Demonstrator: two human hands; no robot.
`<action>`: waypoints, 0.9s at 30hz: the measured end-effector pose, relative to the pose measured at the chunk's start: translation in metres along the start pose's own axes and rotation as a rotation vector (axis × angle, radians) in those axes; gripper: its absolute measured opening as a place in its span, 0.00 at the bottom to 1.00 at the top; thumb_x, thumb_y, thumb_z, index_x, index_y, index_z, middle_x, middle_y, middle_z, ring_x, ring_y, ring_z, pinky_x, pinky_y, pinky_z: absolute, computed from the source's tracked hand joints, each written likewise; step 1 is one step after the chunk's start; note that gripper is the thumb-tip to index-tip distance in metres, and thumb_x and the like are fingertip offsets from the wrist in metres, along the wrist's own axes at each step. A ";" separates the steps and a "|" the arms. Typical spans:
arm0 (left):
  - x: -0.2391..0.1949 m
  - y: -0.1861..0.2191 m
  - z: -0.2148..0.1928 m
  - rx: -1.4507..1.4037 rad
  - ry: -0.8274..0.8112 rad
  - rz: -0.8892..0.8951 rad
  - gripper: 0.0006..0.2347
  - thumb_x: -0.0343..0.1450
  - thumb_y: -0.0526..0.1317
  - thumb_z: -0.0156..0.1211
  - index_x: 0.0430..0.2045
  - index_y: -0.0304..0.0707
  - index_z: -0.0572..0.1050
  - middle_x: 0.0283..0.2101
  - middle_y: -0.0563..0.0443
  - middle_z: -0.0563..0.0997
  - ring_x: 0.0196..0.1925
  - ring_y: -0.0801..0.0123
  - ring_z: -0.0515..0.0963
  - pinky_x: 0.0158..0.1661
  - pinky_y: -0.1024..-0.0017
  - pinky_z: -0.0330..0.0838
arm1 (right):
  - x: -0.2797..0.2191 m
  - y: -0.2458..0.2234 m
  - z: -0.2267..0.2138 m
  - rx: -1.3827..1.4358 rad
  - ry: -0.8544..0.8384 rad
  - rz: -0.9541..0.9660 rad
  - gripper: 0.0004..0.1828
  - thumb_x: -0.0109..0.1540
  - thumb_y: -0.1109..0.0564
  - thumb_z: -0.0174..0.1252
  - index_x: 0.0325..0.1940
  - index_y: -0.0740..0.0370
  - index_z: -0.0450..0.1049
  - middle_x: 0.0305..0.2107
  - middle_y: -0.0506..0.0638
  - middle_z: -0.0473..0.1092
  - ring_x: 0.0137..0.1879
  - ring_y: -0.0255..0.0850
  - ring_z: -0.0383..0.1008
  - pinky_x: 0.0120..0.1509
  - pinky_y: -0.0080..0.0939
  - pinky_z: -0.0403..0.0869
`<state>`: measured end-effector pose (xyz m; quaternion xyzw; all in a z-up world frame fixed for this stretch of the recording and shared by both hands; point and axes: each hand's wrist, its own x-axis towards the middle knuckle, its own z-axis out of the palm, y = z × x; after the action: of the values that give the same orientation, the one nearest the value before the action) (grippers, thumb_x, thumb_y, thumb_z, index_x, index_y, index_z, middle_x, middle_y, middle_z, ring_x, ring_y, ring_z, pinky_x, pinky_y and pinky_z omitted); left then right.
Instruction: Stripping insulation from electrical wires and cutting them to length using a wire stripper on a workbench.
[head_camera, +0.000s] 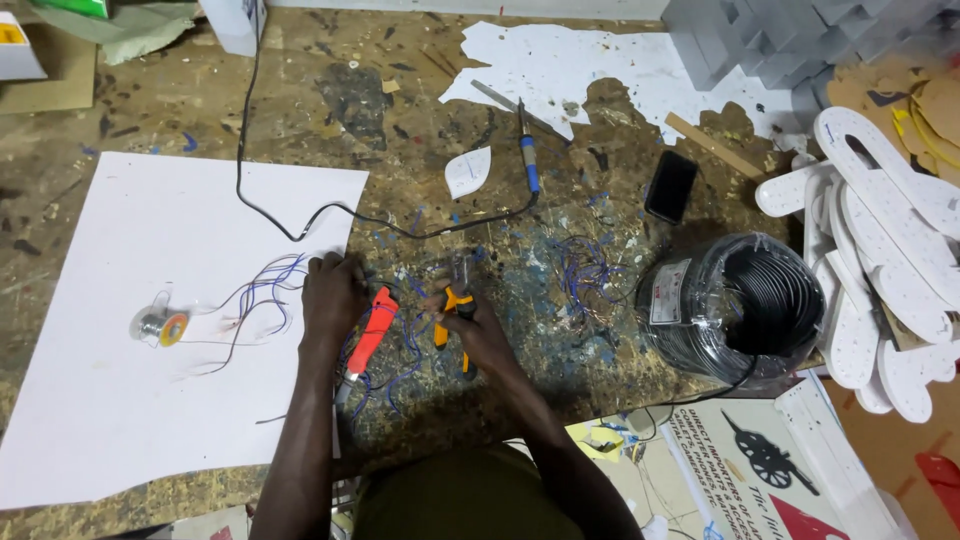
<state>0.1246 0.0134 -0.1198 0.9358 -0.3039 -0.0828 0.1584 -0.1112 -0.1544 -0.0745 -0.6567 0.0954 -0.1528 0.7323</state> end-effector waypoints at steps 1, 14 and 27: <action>0.003 0.000 -0.002 0.001 0.003 0.004 0.05 0.72 0.46 0.69 0.37 0.53 0.83 0.50 0.52 0.82 0.63 0.50 0.77 0.59 0.56 0.79 | 0.004 0.002 0.002 0.000 0.002 -0.005 0.23 0.75 0.60 0.58 0.75 0.70 0.69 0.55 0.66 0.72 0.64 0.59 0.74 0.64 0.71 0.77; -0.039 0.045 -0.041 -0.252 0.222 0.550 0.12 0.71 0.36 0.71 0.48 0.46 0.88 0.55 0.45 0.85 0.65 0.40 0.78 0.59 0.49 0.77 | 0.001 0.010 0.003 -0.012 0.062 0.040 0.27 0.73 0.64 0.57 0.78 0.73 0.66 0.54 0.66 0.75 0.62 0.57 0.74 0.68 0.69 0.74; -0.044 0.035 -0.004 0.003 -0.015 0.663 0.10 0.70 0.40 0.70 0.43 0.57 0.88 0.54 0.65 0.86 0.70 0.58 0.75 0.67 0.50 0.71 | -0.008 0.004 -0.003 -0.056 0.106 0.060 0.27 0.75 0.65 0.56 0.79 0.71 0.68 0.57 0.66 0.76 0.63 0.56 0.76 0.66 0.67 0.75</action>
<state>0.0720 0.0139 -0.1011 0.7855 -0.5932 -0.0330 0.1733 -0.1196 -0.1535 -0.0790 -0.6646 0.1581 -0.1628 0.7119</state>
